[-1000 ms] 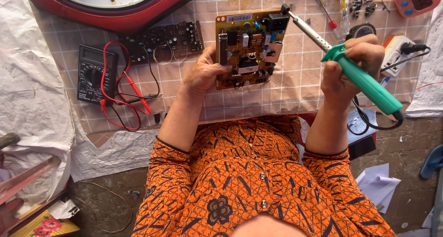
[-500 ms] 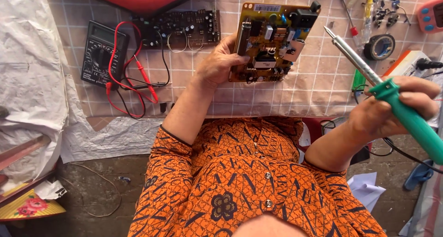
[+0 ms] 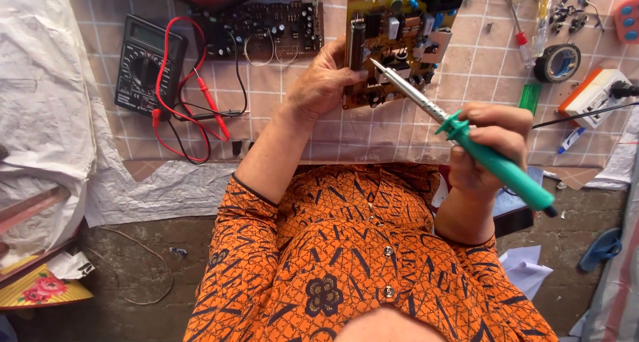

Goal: Soldering electronic components onto a circuit board and testing the connections with a multimeter.

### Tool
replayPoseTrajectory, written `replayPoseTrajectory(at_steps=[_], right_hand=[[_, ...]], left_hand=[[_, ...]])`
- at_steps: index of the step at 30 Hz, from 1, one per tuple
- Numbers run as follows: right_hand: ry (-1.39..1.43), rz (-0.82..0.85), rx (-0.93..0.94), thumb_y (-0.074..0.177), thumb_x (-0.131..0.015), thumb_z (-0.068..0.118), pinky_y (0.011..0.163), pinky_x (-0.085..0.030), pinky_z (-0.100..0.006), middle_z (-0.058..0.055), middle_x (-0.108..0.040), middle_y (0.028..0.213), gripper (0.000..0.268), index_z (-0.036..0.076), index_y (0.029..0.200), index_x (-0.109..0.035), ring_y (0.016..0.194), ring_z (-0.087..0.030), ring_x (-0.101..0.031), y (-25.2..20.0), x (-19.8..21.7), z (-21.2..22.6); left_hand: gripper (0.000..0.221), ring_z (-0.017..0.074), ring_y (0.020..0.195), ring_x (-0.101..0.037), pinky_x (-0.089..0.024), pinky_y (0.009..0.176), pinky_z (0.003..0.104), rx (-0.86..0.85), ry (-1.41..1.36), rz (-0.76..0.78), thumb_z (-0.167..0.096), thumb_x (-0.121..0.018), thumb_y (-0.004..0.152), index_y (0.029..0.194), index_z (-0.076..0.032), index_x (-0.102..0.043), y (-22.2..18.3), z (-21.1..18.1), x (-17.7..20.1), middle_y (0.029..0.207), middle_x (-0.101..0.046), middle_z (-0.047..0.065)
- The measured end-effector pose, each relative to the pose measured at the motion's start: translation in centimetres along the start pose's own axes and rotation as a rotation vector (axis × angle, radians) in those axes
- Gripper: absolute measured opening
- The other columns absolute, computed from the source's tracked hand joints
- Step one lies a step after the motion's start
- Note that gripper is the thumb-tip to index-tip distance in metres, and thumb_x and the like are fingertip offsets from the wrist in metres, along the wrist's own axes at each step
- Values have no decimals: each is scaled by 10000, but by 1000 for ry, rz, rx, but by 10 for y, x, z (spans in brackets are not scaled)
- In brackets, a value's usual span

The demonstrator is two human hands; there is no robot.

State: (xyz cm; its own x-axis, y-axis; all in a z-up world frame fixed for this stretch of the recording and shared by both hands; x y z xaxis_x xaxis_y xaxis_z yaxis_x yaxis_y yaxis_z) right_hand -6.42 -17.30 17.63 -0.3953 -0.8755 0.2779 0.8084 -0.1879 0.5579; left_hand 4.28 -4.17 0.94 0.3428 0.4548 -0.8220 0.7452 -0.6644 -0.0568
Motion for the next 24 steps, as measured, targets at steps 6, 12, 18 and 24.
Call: replayPoseTrajectory(at_steps=[6,12,18,24], right_hand=[[-13,-2,210,845,-552,142,661,-528,-415,-175,-411,900,142,46,846,-447,768,-298,-500,9,-9,1],[75,31,319,797,-658,77,632,-491,-419,-244,-433,865,218,-58,780,-488,741,-403,-555,18,-12,-1],[105,52,314,791,-657,55,651,-489,-434,-225,-443,884,168,-42,808,-521,772,-394,-558,21,-18,1],[44,100,315,798,-650,51,645,-482,-429,-217,-451,865,149,-37,799,-529,748,-390,-559,26,-23,8]], left_hand=[[312,197,892,-587,-503,786,355,81,41,-5,-77,-699,750,1033,-80,-568,-4,-5,-8,975,-603,64],[308,137,684,-620,-506,627,241,-90,40,-139,96,-701,640,887,-72,-624,-3,-21,-28,762,-640,78],[307,117,682,-617,-497,630,225,-67,57,-165,97,-696,632,878,-70,-626,-1,-6,-11,745,-639,65],[307,103,711,-617,-502,633,222,-112,66,-114,87,-698,636,892,-66,-625,-1,-7,-19,756,-640,50]])
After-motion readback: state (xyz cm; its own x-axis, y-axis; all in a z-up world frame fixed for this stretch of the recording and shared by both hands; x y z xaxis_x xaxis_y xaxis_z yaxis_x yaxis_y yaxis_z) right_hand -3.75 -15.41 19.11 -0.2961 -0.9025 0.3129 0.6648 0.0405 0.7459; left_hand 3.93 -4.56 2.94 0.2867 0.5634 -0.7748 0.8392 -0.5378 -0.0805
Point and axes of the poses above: each hand's wrist, its own y-axis towards the middle knuckle, its own x-axis out of the back of the hand, z = x × y, the point moved 6 cm from there along y, towards the middle knuckle
